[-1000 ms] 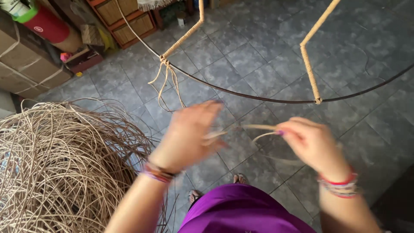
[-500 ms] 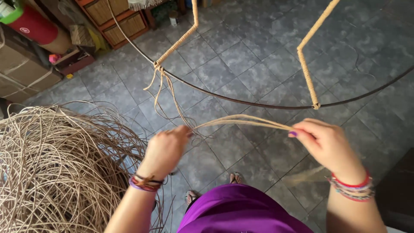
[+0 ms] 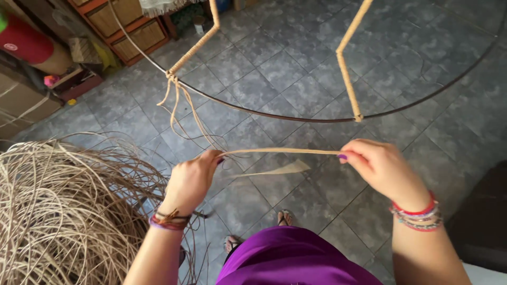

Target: Weaving rattan strands onto a circular frame

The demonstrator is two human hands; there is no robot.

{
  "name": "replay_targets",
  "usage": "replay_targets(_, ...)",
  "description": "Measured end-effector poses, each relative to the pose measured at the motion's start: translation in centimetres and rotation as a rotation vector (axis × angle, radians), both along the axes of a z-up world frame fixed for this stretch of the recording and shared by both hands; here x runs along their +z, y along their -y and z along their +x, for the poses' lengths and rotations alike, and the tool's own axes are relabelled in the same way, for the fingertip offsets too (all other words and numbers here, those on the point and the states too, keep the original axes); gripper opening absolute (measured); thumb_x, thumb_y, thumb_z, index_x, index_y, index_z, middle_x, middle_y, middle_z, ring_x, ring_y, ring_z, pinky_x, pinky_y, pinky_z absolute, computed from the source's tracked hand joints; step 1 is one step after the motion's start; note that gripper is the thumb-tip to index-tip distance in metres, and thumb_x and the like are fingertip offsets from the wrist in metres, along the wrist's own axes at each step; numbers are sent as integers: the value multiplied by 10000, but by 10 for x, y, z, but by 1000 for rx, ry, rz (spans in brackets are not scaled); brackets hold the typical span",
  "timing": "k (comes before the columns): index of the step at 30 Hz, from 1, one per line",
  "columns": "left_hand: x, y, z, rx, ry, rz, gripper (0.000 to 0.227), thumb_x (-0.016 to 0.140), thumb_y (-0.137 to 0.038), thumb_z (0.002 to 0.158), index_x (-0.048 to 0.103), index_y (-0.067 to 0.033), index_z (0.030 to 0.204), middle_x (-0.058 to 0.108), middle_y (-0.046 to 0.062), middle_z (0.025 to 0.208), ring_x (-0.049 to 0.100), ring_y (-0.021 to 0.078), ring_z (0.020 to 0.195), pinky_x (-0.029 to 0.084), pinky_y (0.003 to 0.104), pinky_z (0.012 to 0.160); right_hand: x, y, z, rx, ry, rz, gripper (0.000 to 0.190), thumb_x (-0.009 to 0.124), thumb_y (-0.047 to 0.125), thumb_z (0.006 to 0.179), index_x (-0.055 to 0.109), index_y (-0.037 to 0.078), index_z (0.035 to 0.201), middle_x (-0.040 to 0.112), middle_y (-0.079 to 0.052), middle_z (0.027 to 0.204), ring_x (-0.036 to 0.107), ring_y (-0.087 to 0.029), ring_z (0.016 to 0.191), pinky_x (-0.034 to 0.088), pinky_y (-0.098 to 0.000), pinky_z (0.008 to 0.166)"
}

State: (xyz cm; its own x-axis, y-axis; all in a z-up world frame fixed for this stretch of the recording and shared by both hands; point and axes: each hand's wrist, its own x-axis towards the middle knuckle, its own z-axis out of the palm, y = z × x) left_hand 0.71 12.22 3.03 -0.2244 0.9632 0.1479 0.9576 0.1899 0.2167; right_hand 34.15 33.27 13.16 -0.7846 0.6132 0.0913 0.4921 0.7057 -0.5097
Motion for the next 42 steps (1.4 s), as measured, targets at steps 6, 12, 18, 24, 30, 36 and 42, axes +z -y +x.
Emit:
replay_targets(6,82,-44,93,-207,239,211,1038,904,-330,684,381,-66,1540,475,280,1483,591,472,1211,490,535,1012,-12,31,-50,183,9,131,54,691,203,914,707,183,867,747,-30,827,747,-291,804,593,-398,669)
replay_targets(12,70,-53,85,-291,430,18,468,597,-221,927,502,-174,1383,734,108,1084,749,415,780,614,530,700,-10,16,-58,280,-3,49,82,651,200,941,678,188,864,717,-14,813,735,-284,802,585,-383,637)
replay_targets(18,41,-36,17,-282,378,299,233,520,-185,1008,692,-252,1150,755,-5,913,758,278,791,608,405,714,-10,-18,-36,223,-3,-250,210,555,128,993,719,129,861,707,-65,708,708,-232,690,579,-356,670)
replay_targets(24,36,-22,-13,-133,186,399,178,529,-245,1057,691,-305,1098,674,-78,839,712,217,724,587,322,679,-26,-38,-31,198,27,-582,248,537,136,1008,715,75,847,621,-58,588,623,-161,622,578,-334,658)
replay_targets(30,51,-14,-31,-79,180,354,137,574,-311,1052,702,-336,1095,667,-77,792,695,254,668,587,345,643,-23,-19,-58,214,81,-477,216,557,136,996,750,75,920,746,-47,763,722,-177,785,599,-347,780)
replay_targets(36,61,-18,-66,-136,295,259,136,588,-292,1037,710,-283,1095,731,-34,837,717,309,752,597,397,668,-29,5,-73,233,170,-274,196,496,96,976,676,165,941,688,-8,577,706,-195,607,594,-320,680)
replay_targets(42,64,-19,-98,-198,407,142,135,602,-227,1026,715,-209,1100,775,33,903,730,358,834,599,447,721,-40,19,-77,234,169,-376,269,463,89,966,694,147,1092,757,-51,688,726,-195,644,602,-332,703)
